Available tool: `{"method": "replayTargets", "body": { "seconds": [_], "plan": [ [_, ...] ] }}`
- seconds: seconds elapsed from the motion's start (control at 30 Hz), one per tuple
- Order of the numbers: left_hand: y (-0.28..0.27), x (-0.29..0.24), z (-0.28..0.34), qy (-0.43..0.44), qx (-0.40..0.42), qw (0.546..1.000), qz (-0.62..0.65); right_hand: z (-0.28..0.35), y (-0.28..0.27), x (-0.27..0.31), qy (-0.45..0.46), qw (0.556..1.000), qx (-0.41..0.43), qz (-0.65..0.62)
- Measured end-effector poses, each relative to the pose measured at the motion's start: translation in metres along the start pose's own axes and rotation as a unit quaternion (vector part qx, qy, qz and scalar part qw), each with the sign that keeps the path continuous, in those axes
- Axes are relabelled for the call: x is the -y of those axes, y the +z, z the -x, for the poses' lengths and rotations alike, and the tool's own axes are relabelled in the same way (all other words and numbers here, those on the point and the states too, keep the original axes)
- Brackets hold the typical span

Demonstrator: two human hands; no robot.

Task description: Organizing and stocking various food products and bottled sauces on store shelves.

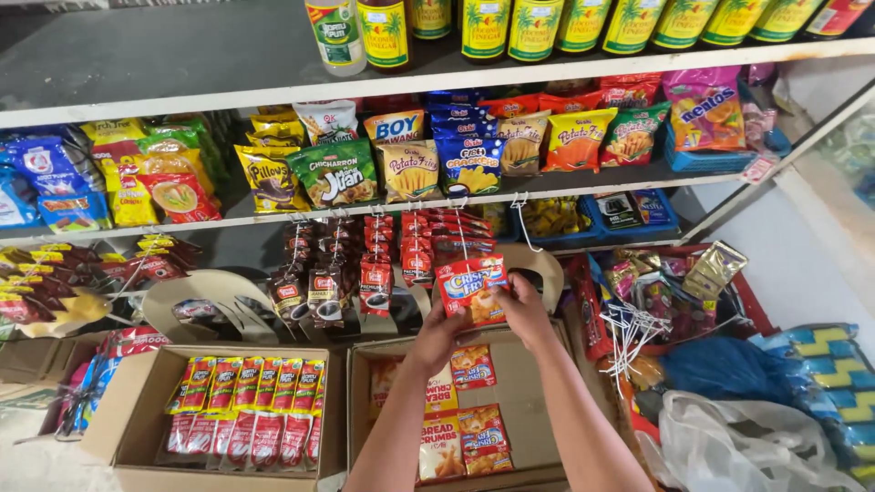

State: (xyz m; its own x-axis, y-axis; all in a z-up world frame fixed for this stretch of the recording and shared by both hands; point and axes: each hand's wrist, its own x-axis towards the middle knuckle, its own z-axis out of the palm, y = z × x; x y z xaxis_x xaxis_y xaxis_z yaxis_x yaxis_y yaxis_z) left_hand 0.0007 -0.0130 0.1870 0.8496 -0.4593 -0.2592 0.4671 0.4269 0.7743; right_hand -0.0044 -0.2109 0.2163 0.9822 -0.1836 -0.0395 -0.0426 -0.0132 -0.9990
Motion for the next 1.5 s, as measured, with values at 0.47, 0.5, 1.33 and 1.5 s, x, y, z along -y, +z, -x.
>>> {"method": "replayTargets", "body": {
  "seconds": [0.47,0.5,1.33,1.5],
  "plan": [
    [0.015,0.024,0.078,-0.001,-0.011,0.997,-0.081,0.090,-0.018,-0.029,0.057,0.997,0.009,-0.052],
    [0.017,0.025,0.083,-0.004,-0.018,0.994,-0.108,0.095,-0.021,-0.036,0.066,0.996,0.011,-0.065],
    [0.038,0.024,0.148,-0.006,-0.067,0.973,-0.222,0.203,-0.001,-0.015,0.054,0.991,-0.013,-0.126],
    [-0.018,0.069,0.160,0.043,0.012,0.984,-0.173,0.239,0.010,-0.035,0.078,0.986,-0.021,-0.145]
  ]
}}
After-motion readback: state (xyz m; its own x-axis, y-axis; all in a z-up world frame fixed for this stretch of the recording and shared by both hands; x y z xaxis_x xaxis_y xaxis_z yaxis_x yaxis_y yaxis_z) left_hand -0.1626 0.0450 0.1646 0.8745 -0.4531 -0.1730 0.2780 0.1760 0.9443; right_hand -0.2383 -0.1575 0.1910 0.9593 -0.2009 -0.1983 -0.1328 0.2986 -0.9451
